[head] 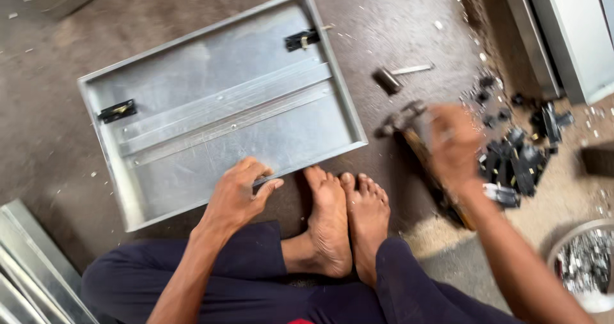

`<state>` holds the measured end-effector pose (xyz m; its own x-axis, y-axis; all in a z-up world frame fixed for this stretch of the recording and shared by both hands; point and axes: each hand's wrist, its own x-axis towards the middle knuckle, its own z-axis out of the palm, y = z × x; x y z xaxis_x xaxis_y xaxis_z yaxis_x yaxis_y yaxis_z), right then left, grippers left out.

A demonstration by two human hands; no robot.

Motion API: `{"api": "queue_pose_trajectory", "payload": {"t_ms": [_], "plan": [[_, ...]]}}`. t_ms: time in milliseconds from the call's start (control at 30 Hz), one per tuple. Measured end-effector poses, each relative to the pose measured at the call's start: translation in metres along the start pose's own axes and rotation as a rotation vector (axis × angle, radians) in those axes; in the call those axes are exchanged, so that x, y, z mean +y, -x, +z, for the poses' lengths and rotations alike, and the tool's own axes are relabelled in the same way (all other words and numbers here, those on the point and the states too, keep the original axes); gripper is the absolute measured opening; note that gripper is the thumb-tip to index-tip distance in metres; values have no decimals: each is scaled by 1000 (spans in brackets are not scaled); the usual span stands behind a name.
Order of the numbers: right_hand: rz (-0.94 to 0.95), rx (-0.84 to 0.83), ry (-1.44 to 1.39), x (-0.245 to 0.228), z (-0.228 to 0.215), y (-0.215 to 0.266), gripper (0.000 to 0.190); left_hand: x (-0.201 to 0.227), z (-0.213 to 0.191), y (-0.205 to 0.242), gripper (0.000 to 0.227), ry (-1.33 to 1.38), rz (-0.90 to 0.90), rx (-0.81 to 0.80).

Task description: The person sits on the floor and uses a hammer to attach metal brackets to a rectangular metal frame. They repeatedly pick up brackets, position them on the frame, and hammer them into place.

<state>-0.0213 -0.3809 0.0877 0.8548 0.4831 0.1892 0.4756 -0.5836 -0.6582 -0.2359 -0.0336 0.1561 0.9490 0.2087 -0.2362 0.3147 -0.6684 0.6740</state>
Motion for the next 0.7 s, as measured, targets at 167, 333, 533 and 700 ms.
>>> {"api": "queue_pose_trajectory", "payload": {"t_ms": [167, 333, 533, 700], "plan": [[-300, -245, 2, -33, 121, -59, 25, 41, -90, -6, 18, -35, 165, 202], [-346, -360, 51, -50, 205, -146, 34, 58, -152, -60, 20, -162, 390, 365], [-352, -359, 82, -17, 136, -87, 32, 40, -77, -23, 22, 99, 58, 198], [-200, 28, 167, 5, 30, 24, 38, 7, 41, 6, 24, 143, -2, 219]]}}
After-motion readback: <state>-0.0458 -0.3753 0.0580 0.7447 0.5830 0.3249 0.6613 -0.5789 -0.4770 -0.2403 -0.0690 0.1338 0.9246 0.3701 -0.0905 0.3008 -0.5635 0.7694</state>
